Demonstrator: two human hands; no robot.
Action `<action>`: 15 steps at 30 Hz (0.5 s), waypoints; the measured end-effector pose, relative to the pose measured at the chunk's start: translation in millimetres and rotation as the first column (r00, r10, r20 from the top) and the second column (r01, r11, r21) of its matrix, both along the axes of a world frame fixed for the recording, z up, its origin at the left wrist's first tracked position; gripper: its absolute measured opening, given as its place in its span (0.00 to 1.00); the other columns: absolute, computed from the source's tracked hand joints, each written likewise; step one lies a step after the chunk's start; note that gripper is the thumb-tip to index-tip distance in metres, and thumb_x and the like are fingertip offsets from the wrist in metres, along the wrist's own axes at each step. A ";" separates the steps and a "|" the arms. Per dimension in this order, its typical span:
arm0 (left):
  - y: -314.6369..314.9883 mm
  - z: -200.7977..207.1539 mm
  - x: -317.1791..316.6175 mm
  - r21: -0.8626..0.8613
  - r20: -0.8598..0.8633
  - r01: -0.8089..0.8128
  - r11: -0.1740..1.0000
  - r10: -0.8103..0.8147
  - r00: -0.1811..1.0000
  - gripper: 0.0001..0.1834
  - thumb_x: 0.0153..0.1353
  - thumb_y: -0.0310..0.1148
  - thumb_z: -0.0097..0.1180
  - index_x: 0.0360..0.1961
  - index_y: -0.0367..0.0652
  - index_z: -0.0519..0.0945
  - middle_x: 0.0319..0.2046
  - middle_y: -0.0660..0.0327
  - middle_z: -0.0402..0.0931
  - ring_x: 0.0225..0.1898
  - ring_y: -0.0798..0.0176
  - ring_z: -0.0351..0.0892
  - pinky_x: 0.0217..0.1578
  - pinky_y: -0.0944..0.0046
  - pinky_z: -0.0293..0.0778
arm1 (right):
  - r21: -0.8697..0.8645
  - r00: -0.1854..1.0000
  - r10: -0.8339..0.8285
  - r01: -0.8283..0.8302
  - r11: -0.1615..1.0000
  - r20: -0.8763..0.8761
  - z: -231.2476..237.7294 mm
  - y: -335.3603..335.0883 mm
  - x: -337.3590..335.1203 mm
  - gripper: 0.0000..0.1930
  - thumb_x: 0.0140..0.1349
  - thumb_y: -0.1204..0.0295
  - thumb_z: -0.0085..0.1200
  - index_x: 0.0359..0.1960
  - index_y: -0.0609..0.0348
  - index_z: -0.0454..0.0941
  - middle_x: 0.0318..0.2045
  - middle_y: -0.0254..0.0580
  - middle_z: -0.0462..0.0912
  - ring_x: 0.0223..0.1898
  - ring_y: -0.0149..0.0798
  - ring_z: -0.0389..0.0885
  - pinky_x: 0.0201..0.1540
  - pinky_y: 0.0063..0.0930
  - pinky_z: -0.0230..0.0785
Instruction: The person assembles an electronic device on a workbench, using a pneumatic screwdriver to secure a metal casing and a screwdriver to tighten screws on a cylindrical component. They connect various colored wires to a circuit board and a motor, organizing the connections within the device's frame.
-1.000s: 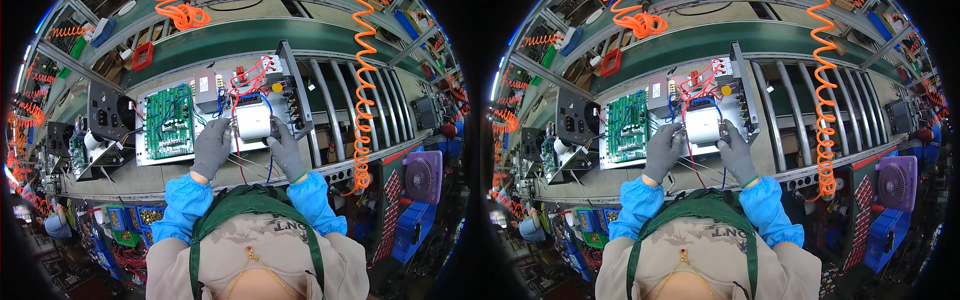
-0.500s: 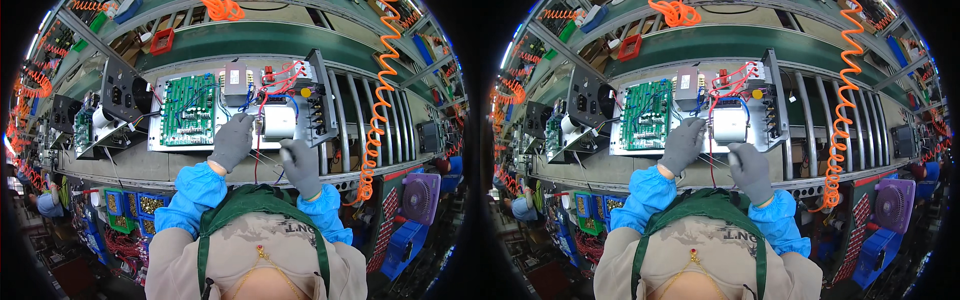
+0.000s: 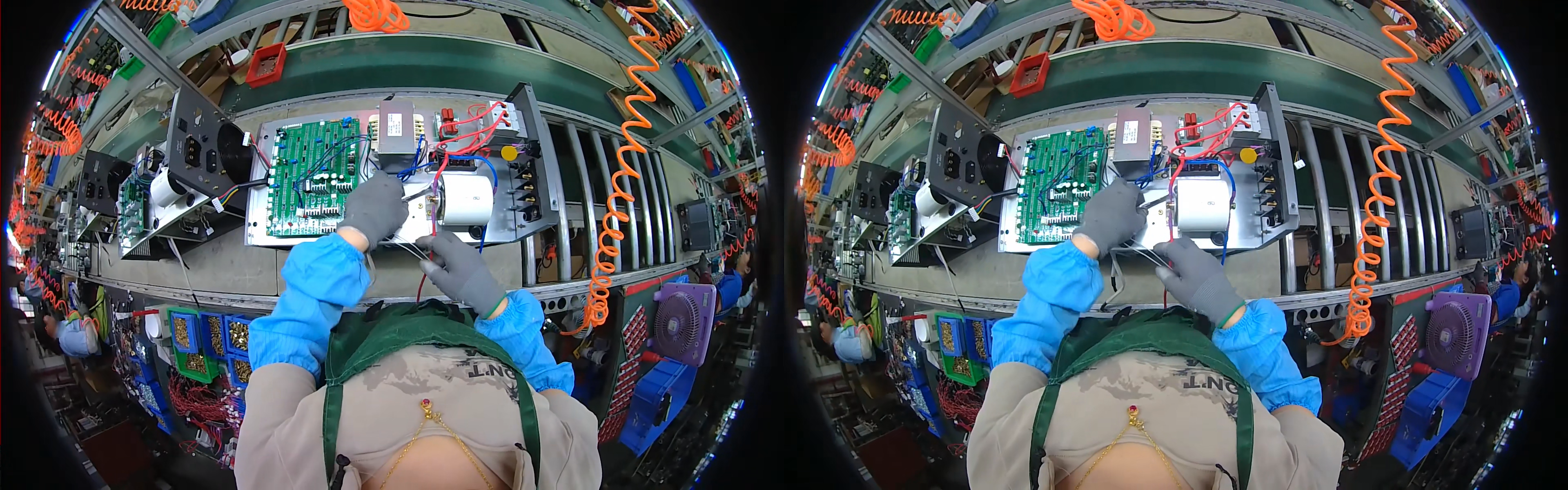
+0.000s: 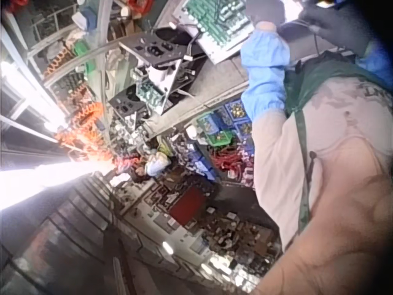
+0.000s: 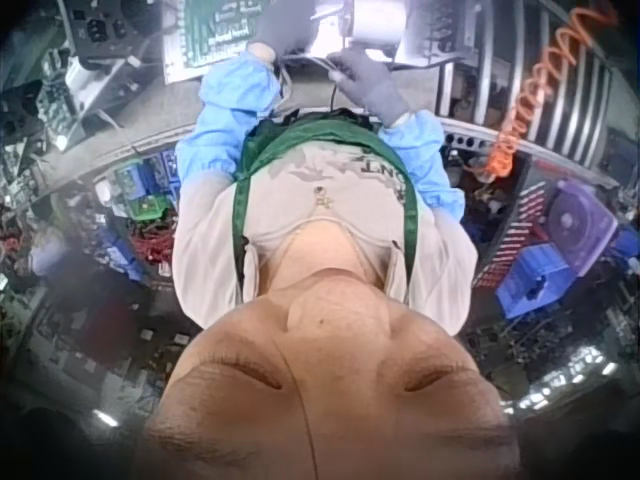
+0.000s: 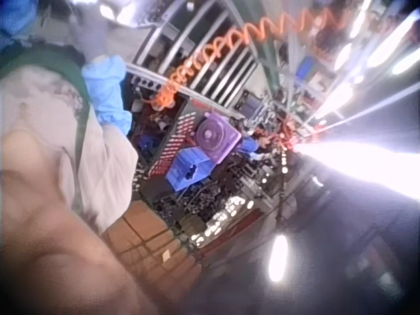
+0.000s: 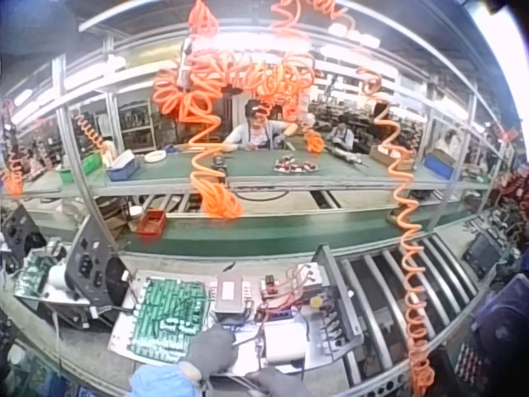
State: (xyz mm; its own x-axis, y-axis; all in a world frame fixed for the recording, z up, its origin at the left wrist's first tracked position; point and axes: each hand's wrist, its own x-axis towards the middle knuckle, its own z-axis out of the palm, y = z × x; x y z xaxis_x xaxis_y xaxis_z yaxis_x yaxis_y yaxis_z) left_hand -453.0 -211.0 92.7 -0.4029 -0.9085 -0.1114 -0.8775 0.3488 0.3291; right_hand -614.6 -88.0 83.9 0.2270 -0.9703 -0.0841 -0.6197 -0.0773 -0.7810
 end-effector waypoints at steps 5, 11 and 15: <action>5.6 -1.9 4.0 0.037 -0.016 0.001 0.999 -0.001 1.000 0.09 0.55 0.35 0.53 0.35 0.43 0.79 0.34 0.51 0.79 0.37 0.47 0.80 0.38 0.50 0.75 | -0.149 0.995 -0.016 0.001 0.989 -0.101 10.0 6.6 1.1 0.15 0.57 0.67 0.54 0.46 0.56 0.73 0.43 0.46 0.76 0.40 0.47 0.78 0.40 0.39 0.72; 25.7 22.6 35.0 0.210 -0.544 -0.062 0.976 0.169 0.822 0.11 0.56 0.36 0.56 0.35 0.40 0.77 0.27 0.55 0.79 0.30 0.56 0.80 0.33 0.56 0.75 | -0.212 0.998 -0.055 0.049 0.976 -0.022 44.7 13.8 -25.2 0.19 0.58 0.71 0.53 0.52 0.57 0.71 0.37 0.44 0.78 0.31 0.40 0.80 0.34 0.31 0.72; 34.7 56.1 41.3 0.397 -0.639 0.272 0.877 0.051 0.767 0.10 0.56 0.33 0.58 0.35 0.38 0.80 0.25 0.61 0.79 0.28 0.70 0.76 0.30 0.68 0.71 | 0.358 0.690 -0.411 0.229 0.905 0.596 76.8 5.9 -19.8 0.22 0.59 0.73 0.50 0.57 0.62 0.69 0.31 0.34 0.75 0.27 0.23 0.72 0.27 0.19 0.66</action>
State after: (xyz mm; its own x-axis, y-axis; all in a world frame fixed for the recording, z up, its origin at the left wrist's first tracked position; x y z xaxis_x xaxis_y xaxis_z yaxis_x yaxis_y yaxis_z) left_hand -411.7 -176.3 148.8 -0.6206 -0.7640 -0.1764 -0.3877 0.1034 0.9160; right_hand -634.5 -82.1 160.7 -0.0078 -0.9620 -0.2730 0.0911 0.2711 -0.9582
